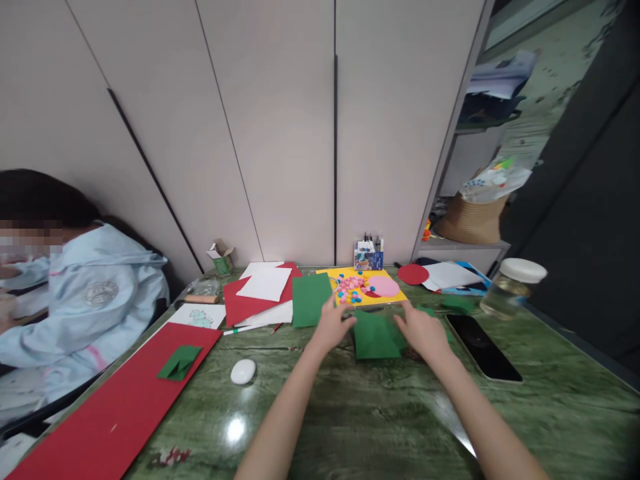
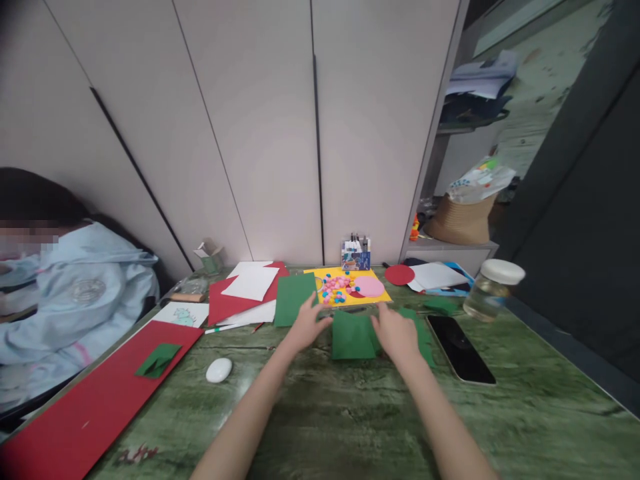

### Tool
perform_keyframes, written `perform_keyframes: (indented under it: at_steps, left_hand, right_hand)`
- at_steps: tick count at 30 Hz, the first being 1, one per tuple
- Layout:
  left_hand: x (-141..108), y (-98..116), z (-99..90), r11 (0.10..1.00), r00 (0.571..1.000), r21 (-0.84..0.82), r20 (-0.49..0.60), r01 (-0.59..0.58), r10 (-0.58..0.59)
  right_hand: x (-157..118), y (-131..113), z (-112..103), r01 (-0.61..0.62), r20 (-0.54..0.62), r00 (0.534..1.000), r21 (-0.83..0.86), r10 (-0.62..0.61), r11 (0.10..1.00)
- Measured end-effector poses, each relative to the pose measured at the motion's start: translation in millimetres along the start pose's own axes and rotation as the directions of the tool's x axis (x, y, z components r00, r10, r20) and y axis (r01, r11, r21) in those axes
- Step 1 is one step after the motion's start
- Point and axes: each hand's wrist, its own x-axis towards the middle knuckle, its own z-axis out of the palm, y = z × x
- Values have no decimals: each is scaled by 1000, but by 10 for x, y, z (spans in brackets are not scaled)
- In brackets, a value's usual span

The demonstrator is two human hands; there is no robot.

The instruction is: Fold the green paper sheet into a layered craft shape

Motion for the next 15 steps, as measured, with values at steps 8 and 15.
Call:
perform_keyframes:
  at_steps: [8,15]
  left_hand:
    - [31,-643,-130,883,884,183,-278,433,-376]
    - [267,-734,-288,798,794,220,-414,562,-445]
  right_hand:
    - [-326,-187,118,100,-74,993,54,-96,994]
    - [-387,-60,164,127,-119,986,62,-119,990]
